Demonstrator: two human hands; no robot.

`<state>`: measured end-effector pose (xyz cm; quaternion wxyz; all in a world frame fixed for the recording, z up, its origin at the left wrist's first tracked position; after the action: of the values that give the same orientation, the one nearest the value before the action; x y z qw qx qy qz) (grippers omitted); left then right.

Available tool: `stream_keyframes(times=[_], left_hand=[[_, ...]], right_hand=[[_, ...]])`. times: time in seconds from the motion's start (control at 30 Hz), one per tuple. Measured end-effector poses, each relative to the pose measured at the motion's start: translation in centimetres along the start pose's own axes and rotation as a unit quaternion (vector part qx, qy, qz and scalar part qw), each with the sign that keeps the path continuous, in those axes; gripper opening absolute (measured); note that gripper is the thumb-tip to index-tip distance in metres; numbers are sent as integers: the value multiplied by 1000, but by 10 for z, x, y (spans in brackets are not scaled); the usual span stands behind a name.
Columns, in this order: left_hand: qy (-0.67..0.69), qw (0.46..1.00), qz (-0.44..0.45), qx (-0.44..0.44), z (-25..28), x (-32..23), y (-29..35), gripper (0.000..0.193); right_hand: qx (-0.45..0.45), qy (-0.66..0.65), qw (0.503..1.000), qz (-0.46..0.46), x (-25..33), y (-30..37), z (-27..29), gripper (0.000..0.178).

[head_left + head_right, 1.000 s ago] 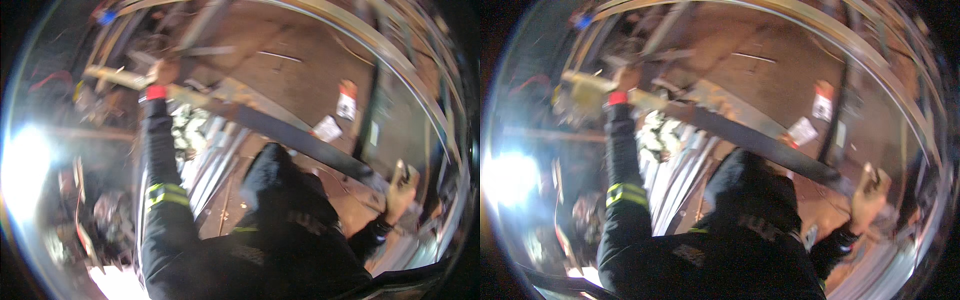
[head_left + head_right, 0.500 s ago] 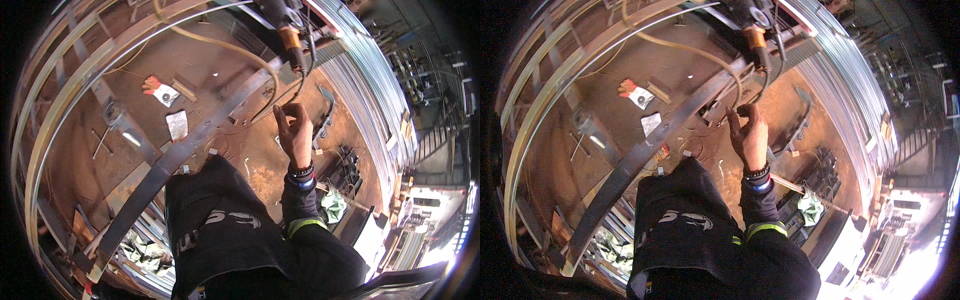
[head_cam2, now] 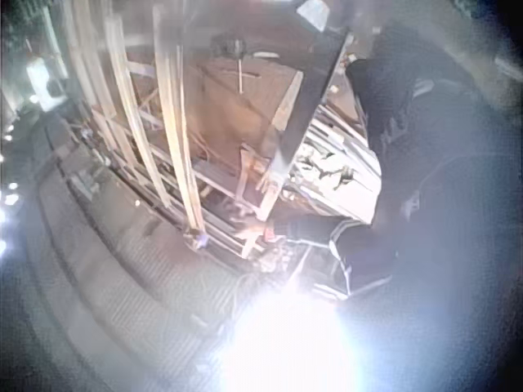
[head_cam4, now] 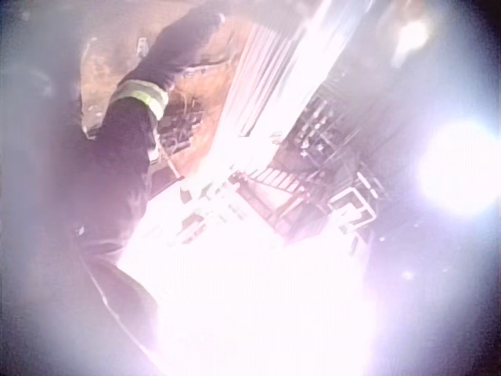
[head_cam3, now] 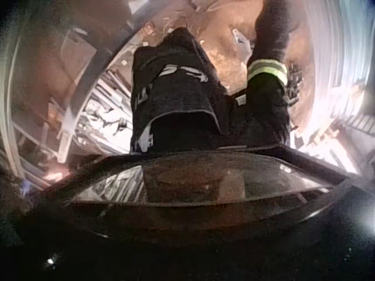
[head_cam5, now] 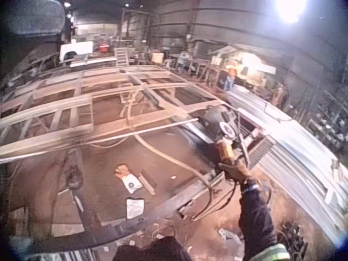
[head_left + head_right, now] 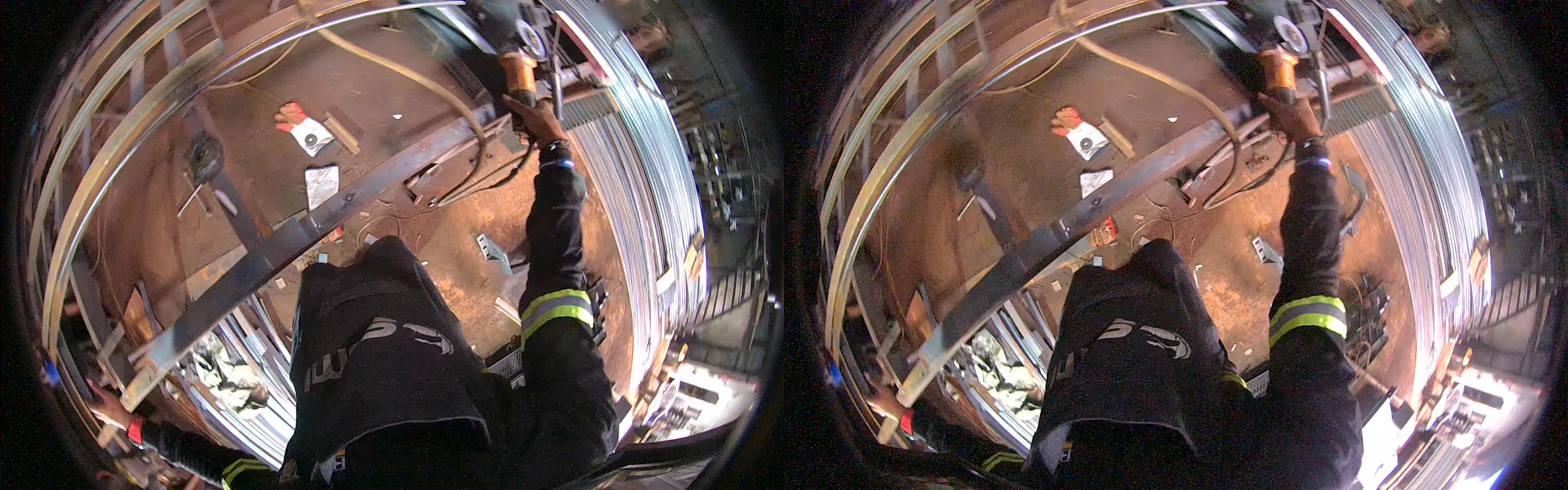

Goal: The person uses an angle grinder to cut a metal bar, creating sparks. They measure the bar with a tape measure and mark it with a square and a marker before making additional cuts.

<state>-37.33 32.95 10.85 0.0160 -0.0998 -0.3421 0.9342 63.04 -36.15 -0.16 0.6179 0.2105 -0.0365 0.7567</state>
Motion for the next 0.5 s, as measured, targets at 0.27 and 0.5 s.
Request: stream_keyframes(times=[0.27, 0.5], left_hand=[[778, 432, 10, 455, 164, -459, 273, 50], [741, 310, -123, 583, 179, -685, 443, 90]], right_hand=[[115, -365, 917, 112, -19, 22, -13, 38], [-42, -253, 945, 203, 72, 225, -3, 49]])
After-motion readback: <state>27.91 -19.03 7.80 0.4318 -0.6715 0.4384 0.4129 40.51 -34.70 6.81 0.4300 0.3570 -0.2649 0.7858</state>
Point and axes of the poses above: each hand's wrist, its own y-axis away from the middle knuckle, its own z-axis out of the back of the hand, x = y × z, the point moved 9 cm from there along -y, towards the middle knuckle, and after that the axes turned 15 degrees about y, right-handed, at the moved point
